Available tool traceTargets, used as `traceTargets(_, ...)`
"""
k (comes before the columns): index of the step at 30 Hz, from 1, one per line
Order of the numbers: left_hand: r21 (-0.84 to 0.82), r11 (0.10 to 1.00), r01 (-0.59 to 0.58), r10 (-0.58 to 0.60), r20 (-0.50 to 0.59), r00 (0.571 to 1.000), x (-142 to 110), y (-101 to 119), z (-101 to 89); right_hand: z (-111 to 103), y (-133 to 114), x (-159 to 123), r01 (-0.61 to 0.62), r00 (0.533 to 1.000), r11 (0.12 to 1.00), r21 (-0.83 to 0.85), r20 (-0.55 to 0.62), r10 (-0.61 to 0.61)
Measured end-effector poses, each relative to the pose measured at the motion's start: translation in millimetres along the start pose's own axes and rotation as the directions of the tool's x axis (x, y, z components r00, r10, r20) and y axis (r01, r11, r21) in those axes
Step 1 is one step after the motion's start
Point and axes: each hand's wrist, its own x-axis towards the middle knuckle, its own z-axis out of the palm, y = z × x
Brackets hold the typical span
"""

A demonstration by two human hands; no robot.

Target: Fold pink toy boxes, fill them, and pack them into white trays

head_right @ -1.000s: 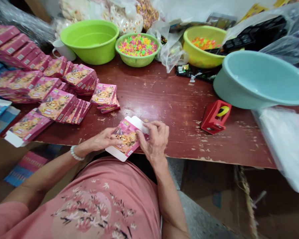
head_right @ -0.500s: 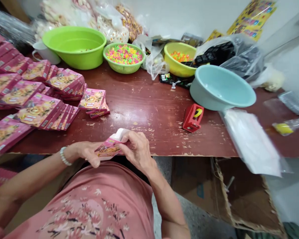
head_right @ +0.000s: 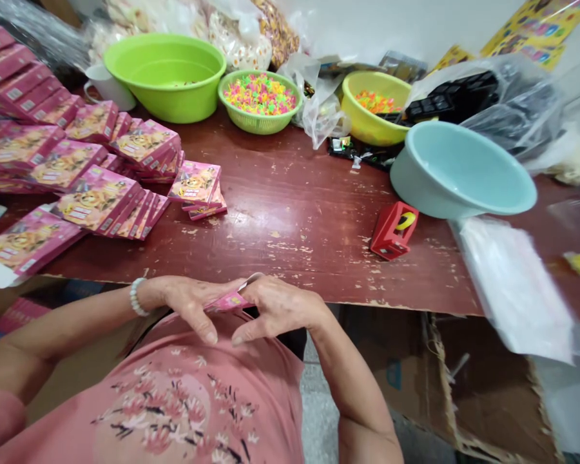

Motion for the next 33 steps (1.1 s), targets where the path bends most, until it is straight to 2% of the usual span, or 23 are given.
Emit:
traceTargets(2,0.004,1.0,-0.015,0.015,0.017,1.0,0,-2,0.2,2,5,6,0.023,0.986,0.999,0.049,0.164,-0.031)
traceTargets(3,0.0,1.0,-0.018,0.018,0.019,1.0,-1,-4,-0.2,3,7,8,0.028,0.978,0.998,0.06,0.207,-0.039)
traceTargets(7,0.011,1.0,-0.002,0.002,-0.002,1.0,-5,-8,-2.7,6,14,12,0.031,0.975,0.998,0.046,0.219,-0.041)
traceTargets(12,0.023,1.0,0.007,-0.004,-0.117,0.993,-5,-1,-2.9,8,21,10,0.05,0.969,0.986,0.159,0.23,-0.086)
traceTargets(15,0.024,0.999,-0.022,0.025,-0.146,0.989,-2,6,-3.5,11,22,8,0.018,0.989,0.994,0.111,0.145,-0.034)
traceTargets(18,0.037,0.998,-0.049,0.058,-0.298,0.953,2,6,0.6,16,22,6,-0.084,0.991,0.996,0.037,-0.1,0.088)
traceTargets(20,0.015,0.999,-0.041,0.043,-0.459,0.887,5,3,8.4,20,23,5,-0.11,0.944,0.993,0.037,-0.309,0.116)
traceTargets(22,-0.029,0.998,-0.05,0.024,-0.58,0.815,7,-2,18.6,25,25,4,-0.11,0.882,0.993,0.034,-0.457,0.113)
traceTargets(24,-0.06,0.997,-0.055,0.005,-0.631,0.776,8,-5,28.3,31,27,5,-0.1,0.854,0.995,0.02,-0.512,0.096)
traceTargets(26,-0.07,0.997,-0.03,-0.022,-0.646,0.763,10,-5,35.2,39,29,8,-0.095,0.855,0.995,-0.008,-0.512,0.078)
traceTargets(28,-0.063,0.998,-0.011,-0.035,-0.675,0.737,10,-4,38.4,46,29,11,-0.107,0.834,0.991,-0.081,-0.55,0.046)
traceTargets(30,-0.039,0.999,-0.001,-0.028,-0.732,0.681,9,-3,38.9,52,29,13,-0.146,0.76,0.969,-0.2,-0.65,-0.02)
traceTargets(31,-0.024,1.0,0.002,-0.019,-0.759,0.65,9,-4,38.6,54,30,14,-0.186,0.7,0.949,-0.256,-0.712,-0.055)
traceTargets(33,0.0,1.0,0.012,-0.007,-0.804,0.595,7,-6,37.9,57,33,13,-0.284,0.55,0.915,-0.287,-0.83,-0.089)
